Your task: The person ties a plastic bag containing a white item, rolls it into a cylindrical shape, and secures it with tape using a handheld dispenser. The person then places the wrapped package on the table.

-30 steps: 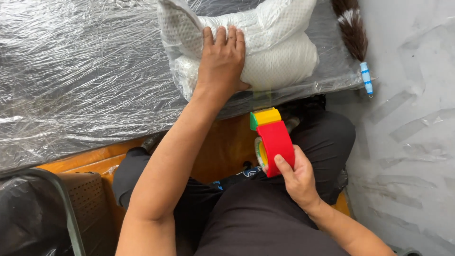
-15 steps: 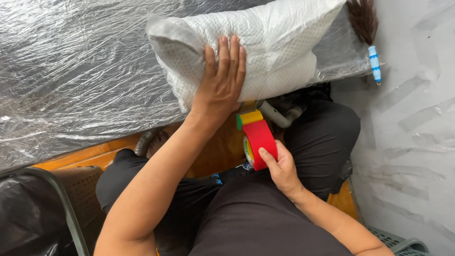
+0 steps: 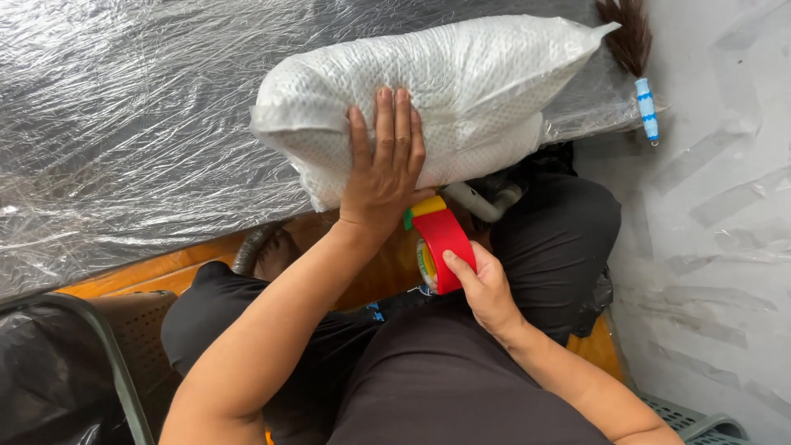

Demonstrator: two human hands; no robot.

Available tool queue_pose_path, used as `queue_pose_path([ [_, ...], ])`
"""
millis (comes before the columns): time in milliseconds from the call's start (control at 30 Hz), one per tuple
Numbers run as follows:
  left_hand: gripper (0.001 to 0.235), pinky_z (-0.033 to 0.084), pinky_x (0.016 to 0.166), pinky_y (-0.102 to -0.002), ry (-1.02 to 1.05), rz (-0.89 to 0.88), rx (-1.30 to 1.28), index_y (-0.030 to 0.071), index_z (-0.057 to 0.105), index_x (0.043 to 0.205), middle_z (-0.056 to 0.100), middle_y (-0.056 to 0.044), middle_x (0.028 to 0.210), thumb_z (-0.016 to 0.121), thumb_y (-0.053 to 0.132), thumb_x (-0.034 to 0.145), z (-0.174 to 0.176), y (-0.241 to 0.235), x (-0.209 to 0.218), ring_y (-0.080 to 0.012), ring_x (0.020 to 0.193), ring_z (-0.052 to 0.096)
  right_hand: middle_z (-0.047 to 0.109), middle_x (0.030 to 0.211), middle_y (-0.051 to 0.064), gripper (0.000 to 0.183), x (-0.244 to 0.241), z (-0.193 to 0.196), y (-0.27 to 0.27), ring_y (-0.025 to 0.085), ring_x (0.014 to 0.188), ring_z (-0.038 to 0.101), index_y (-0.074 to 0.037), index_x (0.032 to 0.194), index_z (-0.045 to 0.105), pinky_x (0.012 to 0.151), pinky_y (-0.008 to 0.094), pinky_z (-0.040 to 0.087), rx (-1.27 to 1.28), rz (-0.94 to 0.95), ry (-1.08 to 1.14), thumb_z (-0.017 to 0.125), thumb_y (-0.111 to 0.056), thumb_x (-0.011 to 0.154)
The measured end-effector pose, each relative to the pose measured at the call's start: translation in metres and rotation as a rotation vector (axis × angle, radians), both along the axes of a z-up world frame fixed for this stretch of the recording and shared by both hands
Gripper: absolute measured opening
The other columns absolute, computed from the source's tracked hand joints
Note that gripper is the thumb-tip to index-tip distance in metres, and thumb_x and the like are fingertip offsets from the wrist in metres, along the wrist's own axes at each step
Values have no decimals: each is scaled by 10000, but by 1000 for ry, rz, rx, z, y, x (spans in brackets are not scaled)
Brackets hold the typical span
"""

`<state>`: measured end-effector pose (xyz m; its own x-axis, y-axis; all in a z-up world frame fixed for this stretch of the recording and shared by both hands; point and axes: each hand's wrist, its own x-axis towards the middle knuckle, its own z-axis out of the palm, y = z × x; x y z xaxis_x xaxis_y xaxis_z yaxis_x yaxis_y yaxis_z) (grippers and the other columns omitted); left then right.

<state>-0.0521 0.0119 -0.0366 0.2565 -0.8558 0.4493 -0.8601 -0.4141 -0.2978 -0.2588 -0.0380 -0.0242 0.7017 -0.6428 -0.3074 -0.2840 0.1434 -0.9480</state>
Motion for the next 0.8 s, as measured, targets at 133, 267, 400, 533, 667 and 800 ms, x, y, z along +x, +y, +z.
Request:
queue_pose_path([
  [133, 1230, 267, 1131, -787, -139, 9, -149, -154, 429, 1460, 391, -408, 1527, 761, 800, 758, -26, -9, 0, -588, 1432, 333, 740, 816, 72, 151, 0, -21, -16, 130, 797, 697, -30, 972, 730, 742, 304, 588, 63, -49, 5, 720, -181, 977],
  [267, 1193, 302, 1121, -780, -185, 18, -196, -139, 449, 1442, 420, -397, 1513, 747, 790, 756, -40, -14, -1, -572, 1422, 376, 744, 819, 74, 183, 8, -14, -25, 135, 782, 712, -32, 969, 745, 717, 314, 590, 105, -63, 73, 758, -214, 955],
  [400, 994, 335, 1111, -750, -186, 15, -259, -140, 465, 1419, 450, -383, 1494, 682, 701, 938, -40, -16, -2, -555, 1407, 404, 742, 791, 77, 210, 19, -3, -42, 142, 757, 723, -29, 935, 754, 704, 327, 596, 103, -37, 135, 777, -238, 936],
  [533, 582, 352, 1096, -730, -199, 6, -301, -133, 497, 1394, 480, -382, 1470, 486, 366, 1095, -31, -15, -2, -552, 1392, 427, 738, 770, 130, 266, 30, 9, -50, 209, 695, 754, 1, 955, 754, 614, 337, 610, 179, -19, 231, 776, -263, 920],
  [667, 469, 359, 1090, -724, -214, 6, -325, -130, 509, 1382, 490, -380, 1462, 402, 228, 1099, -28, -13, -3, -548, 1387, 437, 732, 748, 152, 295, 33, 14, -55, 242, 675, 762, 23, 953, 757, 582, 354, 610, 206, 4, 297, 775, -268, 905],
  [800, 455, 365, 1087, -722, -232, -1, -336, -127, 511, 1378, 501, -377, 1453, 371, 206, 1100, -26, -14, -5, -544, 1379, 450, 729, 764, 143, 318, 34, 7, -61, 236, 699, 760, 14, 966, 764, 585, 346, 602, 184, 28, 292, 771, -299, 910],
])
